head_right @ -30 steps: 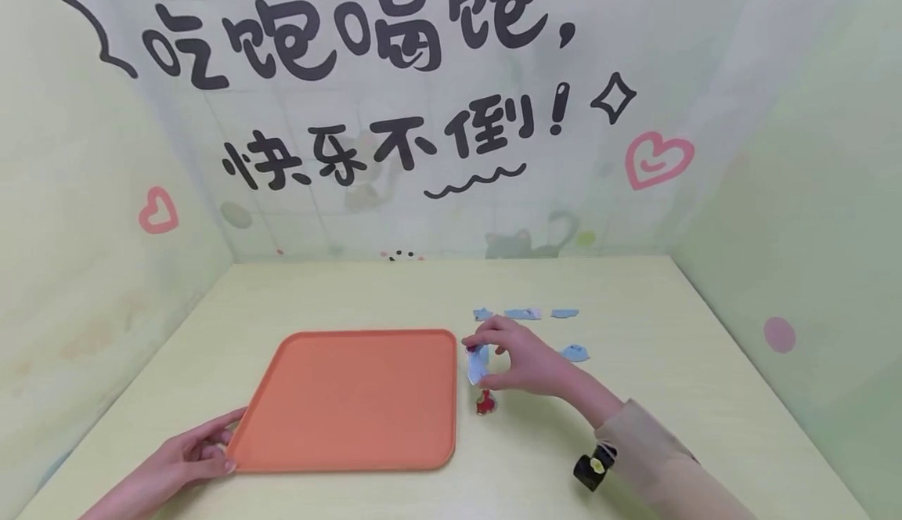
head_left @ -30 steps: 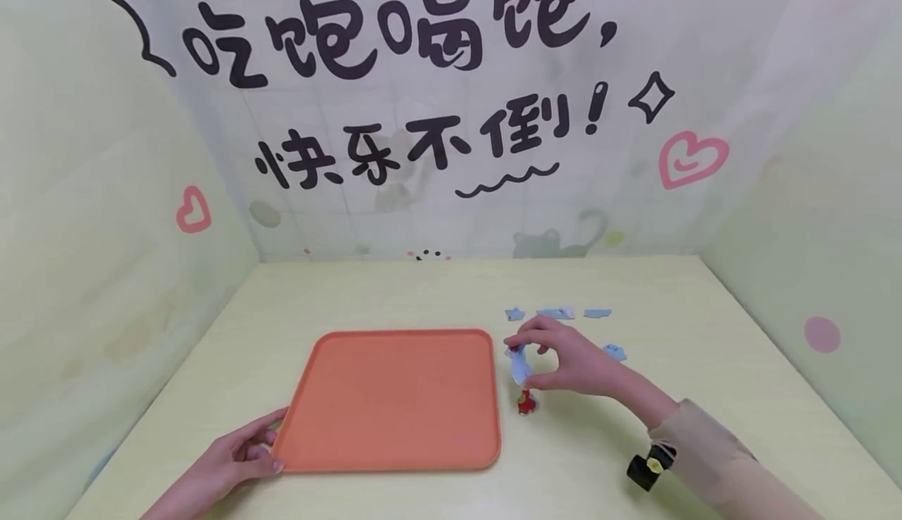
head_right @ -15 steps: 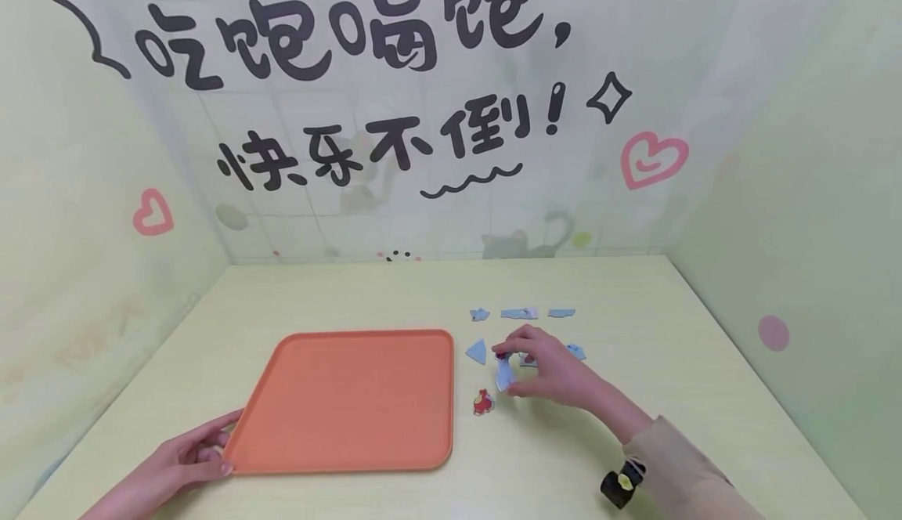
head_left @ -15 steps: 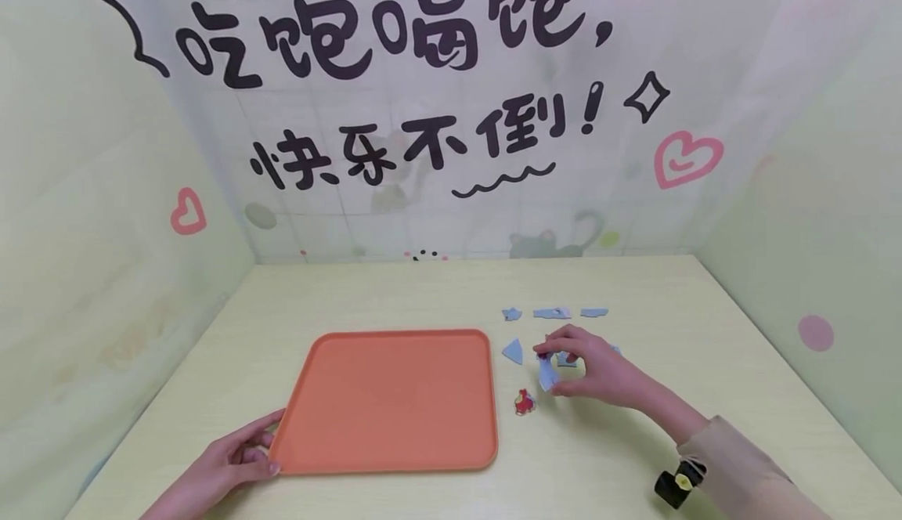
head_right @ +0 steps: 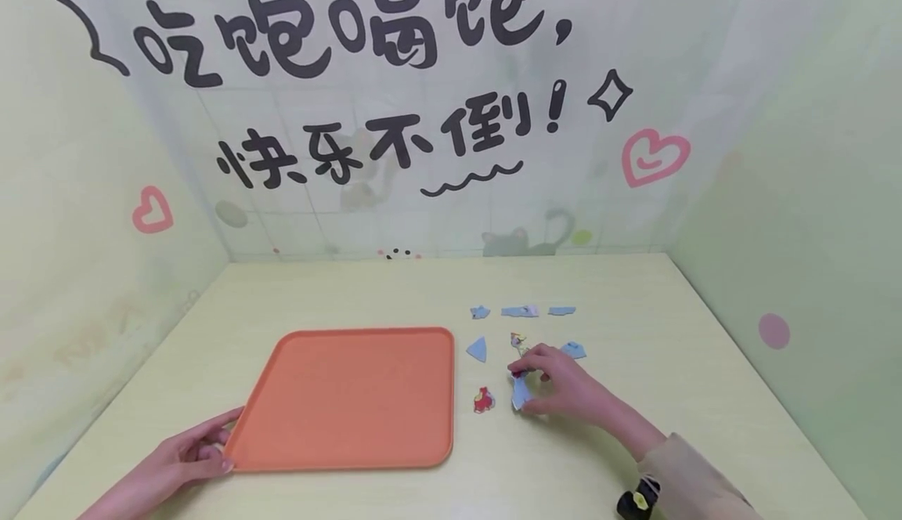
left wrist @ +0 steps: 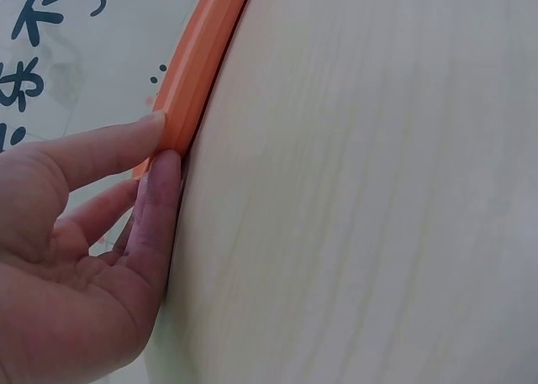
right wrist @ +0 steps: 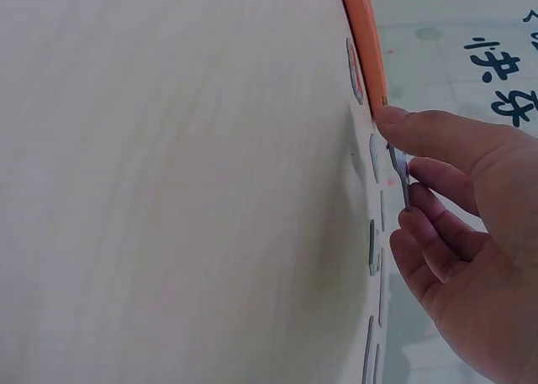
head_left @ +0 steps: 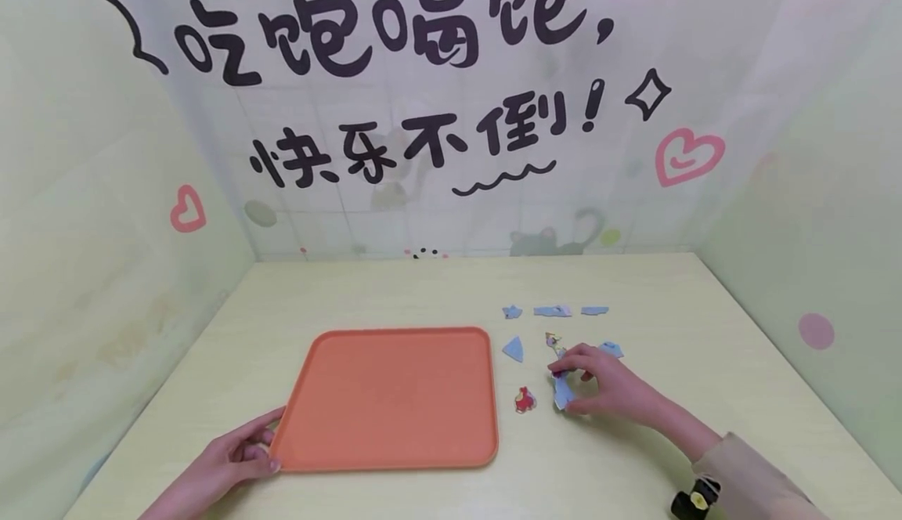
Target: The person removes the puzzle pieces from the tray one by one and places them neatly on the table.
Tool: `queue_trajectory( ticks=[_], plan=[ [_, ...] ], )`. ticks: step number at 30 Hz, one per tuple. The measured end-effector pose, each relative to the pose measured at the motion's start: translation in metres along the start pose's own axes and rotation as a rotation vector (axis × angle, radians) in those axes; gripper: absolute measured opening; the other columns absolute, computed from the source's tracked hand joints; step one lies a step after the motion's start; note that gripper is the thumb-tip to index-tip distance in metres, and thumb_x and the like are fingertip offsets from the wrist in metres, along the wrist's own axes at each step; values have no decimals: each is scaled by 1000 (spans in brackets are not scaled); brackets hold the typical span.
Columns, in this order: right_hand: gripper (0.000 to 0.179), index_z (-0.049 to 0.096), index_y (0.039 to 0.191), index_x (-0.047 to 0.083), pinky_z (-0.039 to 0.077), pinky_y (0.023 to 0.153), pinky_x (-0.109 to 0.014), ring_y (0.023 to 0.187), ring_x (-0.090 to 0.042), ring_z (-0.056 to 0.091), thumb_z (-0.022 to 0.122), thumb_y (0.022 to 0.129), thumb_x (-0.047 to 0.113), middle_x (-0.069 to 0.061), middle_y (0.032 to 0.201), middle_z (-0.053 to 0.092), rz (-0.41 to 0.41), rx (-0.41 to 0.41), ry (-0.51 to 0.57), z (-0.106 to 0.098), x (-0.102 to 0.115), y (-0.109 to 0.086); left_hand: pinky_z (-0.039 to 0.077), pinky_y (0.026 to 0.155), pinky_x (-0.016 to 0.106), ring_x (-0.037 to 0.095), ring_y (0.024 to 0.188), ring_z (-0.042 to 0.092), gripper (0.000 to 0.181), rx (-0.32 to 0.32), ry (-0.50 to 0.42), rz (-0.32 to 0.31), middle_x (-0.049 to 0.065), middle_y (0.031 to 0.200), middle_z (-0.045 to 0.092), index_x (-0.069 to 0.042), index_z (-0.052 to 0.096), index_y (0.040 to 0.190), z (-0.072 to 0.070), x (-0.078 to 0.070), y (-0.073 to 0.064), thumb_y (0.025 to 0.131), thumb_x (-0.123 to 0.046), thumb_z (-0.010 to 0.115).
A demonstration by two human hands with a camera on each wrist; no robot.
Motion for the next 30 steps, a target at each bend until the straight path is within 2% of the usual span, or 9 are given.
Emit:
queue_trajectory(
  ticks=[4, 10, 17, 19, 25, 30],
  plan=[
    [49, 69, 121, 19, 47, 85, -28, 101, -14, 54, 85, 75, 21, 3, 119, 61, 23, 11, -9, 5, -5, -6, 51, 76, 19, -3, 88, 53, 80, -5, 15, -19, -4, 110, 53, 11, 16, 152, 0, 1, -1, 94, -14, 66],
    [50, 68, 122, 20, 50, 90, -30, 104, -15, 54, 85, 75, 22, 4, 119, 60, 34, 19, -19, 4, -9, -11, 51, 75, 19, -2, 87, 53, 81, -19, 29, -29, -2, 110, 53, 11, 16, 152, 0, -1, 0, 94, -14, 67],
    [47, 69, 120, 25, 46, 102, -47, 118, -26, 55, 85, 75, 26, 3, 122, 59, 75, 32, -40, 5, -17, -17, 51, 76, 19, -3, 88, 53, 81, -13, 19, -24, -2, 111, 53, 10, 16, 153, 0, -1, 0, 94, -14, 67],
    [47, 68, 120, 26, 45, 104, -48, 119, -26, 55, 85, 76, 28, 4, 122, 59, 77, 34, -37, 6, -19, -18, 51, 76, 19, -3, 88, 53, 81, -9, 15, -25, -3, 111, 53, 10, 16, 153, 0, -1, 0, 94, -15, 67],
    [46, 67, 121, 29, 44, 105, -42, 120, -26, 53, 82, 78, 36, 6, 123, 58, 55, 43, 4, 6, -21, -20, 52, 75, 20, -3, 87, 52, 83, -12, 9, -34, -2, 111, 52, 10, 15, 153, -1, -1, 1, 93, -15, 67],
    [46, 66, 122, 31, 42, 106, -31, 123, -23, 50, 80, 79, 43, 7, 125, 58, 38, 67, 50, 7, -26, -20, 51, 74, 21, -1, 86, 51, 83, -32, 28, -61, 0, 111, 53, 8, 17, 153, -1, 0, 0, 94, -18, 67]
  ],
)
Point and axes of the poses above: each hand's wrist, its own y-axis towards the middle knuckle, its own z-axis out of the palm, x = y × z, the point moved 7 cm from there along y, towards the middle knuckle
